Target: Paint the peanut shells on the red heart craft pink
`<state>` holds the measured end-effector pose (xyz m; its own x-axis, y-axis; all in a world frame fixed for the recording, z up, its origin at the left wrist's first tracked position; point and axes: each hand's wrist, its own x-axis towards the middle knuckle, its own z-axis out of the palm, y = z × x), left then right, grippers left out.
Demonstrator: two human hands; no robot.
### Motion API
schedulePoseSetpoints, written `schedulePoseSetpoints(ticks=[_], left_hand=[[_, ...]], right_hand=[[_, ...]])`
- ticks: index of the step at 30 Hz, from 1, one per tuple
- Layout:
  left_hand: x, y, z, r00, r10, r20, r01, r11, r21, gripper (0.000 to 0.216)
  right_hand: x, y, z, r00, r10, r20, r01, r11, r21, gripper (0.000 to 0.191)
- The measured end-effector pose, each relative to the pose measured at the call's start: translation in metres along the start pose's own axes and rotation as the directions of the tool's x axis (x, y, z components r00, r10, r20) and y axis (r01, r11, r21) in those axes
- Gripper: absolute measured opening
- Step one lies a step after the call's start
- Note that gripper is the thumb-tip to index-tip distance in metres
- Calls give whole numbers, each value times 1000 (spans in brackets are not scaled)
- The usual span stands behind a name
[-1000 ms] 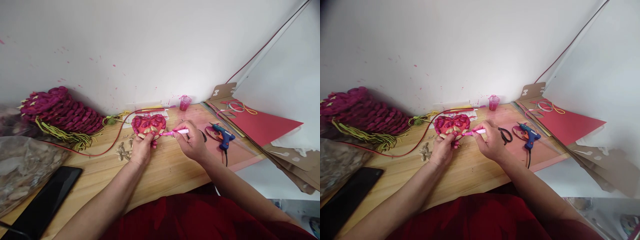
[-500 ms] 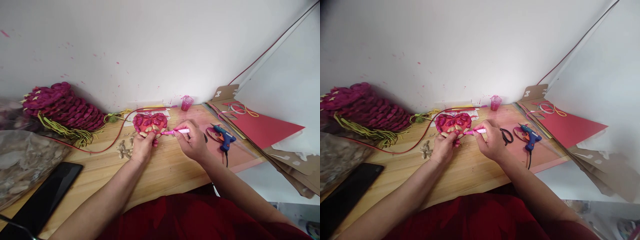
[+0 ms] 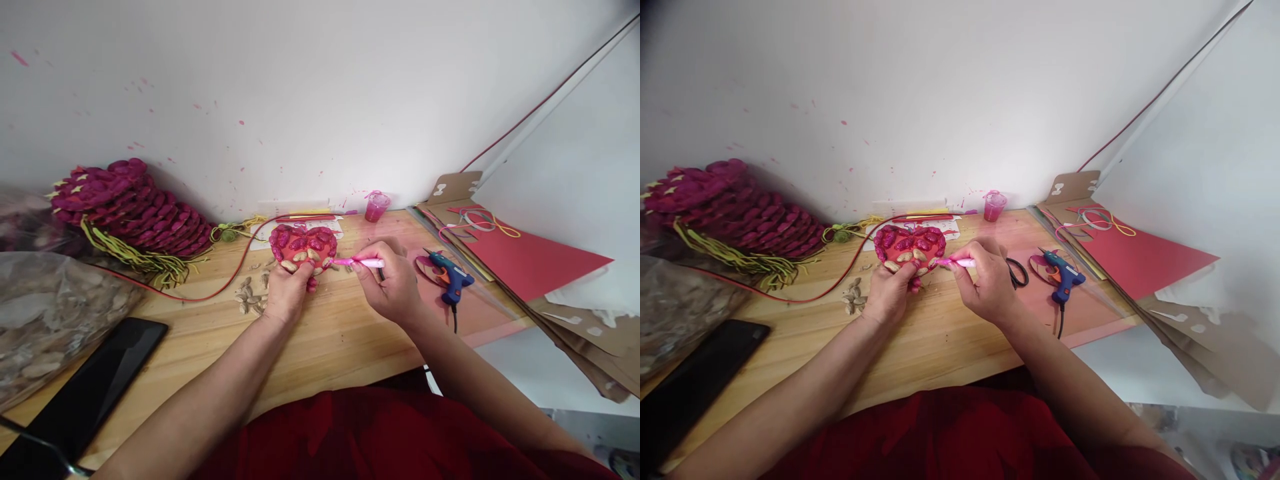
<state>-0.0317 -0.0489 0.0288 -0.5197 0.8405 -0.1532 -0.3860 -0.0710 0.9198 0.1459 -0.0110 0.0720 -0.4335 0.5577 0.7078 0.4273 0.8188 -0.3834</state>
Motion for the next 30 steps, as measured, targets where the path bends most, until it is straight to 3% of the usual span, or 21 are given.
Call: schedulePoseSetpoints(ticks=[8,15,22,27,30], left_hand=[[1,1,-4,994,98,55,-109,965,240,17],[-3,8,-6,976,192,104,-218,820,529,26],[-3,8,-5,944,306,126,-322,759,565,23],[-3,7,-6,949,287,131,-308,758,574,26],[-2,7,-6,951,269,153,-307,762,569,27]], right_hand=[[-2,-3,3,999,-5,42,5,1000,-16,2],[4,-10,7,992,-33,121,40,998,-52,3],[9,-14,14,985,-72,158,92,988,-121,6],[9,-15,18,953,-171,249,215,963,-165,7],[15,-14,13,959,-135,248,180,969,-171,8]])
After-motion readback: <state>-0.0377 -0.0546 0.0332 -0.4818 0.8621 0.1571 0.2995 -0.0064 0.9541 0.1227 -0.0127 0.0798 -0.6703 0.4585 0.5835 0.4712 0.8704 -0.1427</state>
